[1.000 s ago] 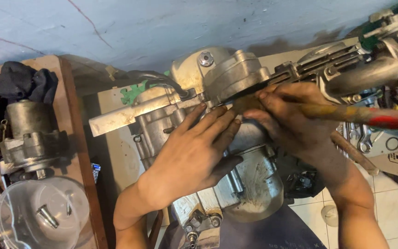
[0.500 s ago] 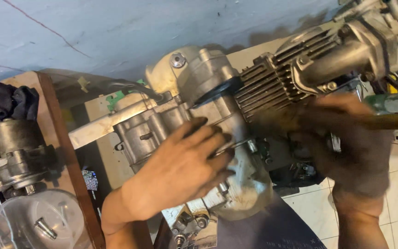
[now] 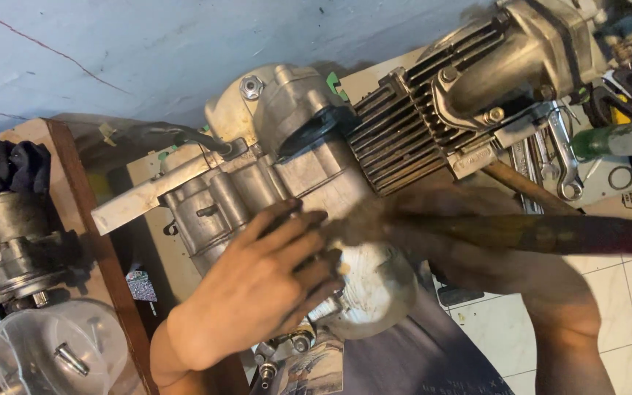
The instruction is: The person uses a hammer to tap on various parts of a motorcycle engine block, likely to loosen components. They then use a wrench to tighten a bolt on the exhaust pipe area.
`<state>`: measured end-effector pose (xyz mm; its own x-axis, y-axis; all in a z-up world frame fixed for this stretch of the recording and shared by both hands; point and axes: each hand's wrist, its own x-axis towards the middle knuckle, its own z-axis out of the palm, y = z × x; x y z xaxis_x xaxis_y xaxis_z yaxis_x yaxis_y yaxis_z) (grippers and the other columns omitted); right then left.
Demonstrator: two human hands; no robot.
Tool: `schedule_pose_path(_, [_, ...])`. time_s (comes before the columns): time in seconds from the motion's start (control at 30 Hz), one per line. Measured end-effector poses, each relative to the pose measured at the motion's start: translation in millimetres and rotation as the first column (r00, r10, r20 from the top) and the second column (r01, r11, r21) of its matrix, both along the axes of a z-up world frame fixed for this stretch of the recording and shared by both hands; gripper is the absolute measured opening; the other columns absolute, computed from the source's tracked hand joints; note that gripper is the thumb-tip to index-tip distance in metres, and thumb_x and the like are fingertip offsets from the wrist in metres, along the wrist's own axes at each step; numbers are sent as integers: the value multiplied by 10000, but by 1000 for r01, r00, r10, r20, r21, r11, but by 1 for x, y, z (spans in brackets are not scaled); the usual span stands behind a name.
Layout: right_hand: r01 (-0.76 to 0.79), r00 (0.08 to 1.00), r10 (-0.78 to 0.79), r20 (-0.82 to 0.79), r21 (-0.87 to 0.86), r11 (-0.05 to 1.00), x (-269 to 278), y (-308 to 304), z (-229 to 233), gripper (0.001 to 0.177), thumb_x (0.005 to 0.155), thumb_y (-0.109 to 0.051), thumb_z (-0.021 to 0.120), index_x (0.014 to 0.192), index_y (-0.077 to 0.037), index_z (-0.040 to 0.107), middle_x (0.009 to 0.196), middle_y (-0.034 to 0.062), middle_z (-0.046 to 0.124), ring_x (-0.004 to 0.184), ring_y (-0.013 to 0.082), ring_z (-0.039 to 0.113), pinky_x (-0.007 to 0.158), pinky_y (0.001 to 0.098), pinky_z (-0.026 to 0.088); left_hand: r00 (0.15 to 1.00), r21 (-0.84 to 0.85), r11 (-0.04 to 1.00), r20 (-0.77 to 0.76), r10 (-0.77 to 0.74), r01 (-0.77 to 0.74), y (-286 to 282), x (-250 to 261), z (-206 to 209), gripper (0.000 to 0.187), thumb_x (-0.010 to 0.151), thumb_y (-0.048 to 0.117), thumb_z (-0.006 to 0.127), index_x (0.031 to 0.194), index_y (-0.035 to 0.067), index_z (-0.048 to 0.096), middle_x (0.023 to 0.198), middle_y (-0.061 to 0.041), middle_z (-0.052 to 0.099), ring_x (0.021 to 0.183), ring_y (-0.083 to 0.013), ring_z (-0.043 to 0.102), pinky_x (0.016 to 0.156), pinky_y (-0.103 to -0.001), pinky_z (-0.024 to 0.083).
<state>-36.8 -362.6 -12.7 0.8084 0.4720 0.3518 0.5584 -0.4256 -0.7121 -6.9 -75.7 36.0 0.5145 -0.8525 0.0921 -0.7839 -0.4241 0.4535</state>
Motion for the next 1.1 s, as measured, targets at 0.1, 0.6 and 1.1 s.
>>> schedule_pose_path(0.1, [-23, 995, 33, 90, -109, 994, -8, 8, 5, 452, 897, -119, 766, 1326, -191, 644, 1271, 106, 673, 1165, 233, 693, 926, 353, 625, 999, -20, 999, -17, -49, 49, 8, -10, 0, 324, 921, 355, 694, 1071, 74, 750, 1172, -134, 704, 1208, -299, 608, 1119, -528, 398])
schedule_pose_path(0.6, [-157, 792, 400, 462, -479, 864, -48, 13, 19, 340, 917, -106, 730, 1244, -59, 649, 1292, 219, 615, 1253, 394, 620, 1033, 490, 561, 993, -108, 991, -83, -86, 77, 25, -29, -11, 216, 925, 315, 693, 991, 124, 769, 1204, -72, 688, 1326, -283, 554, 1240, -615, 282])
schedule_pose_path(1.1, [-217, 885, 403, 233, -560, 800, -24, 23, 20, 716, 725, -312, 663, 1329, 69, 615, 1433, 248, 575, 1318, 385, 578, 1082, 502, 486, 990, -134, 982, 29, 141, -136, 54, -53, -18, 430, 902, 426, 702, 1128, 66, 766, 1257, -93, 699, 1362, -296, 537, 1241, -587, 277])
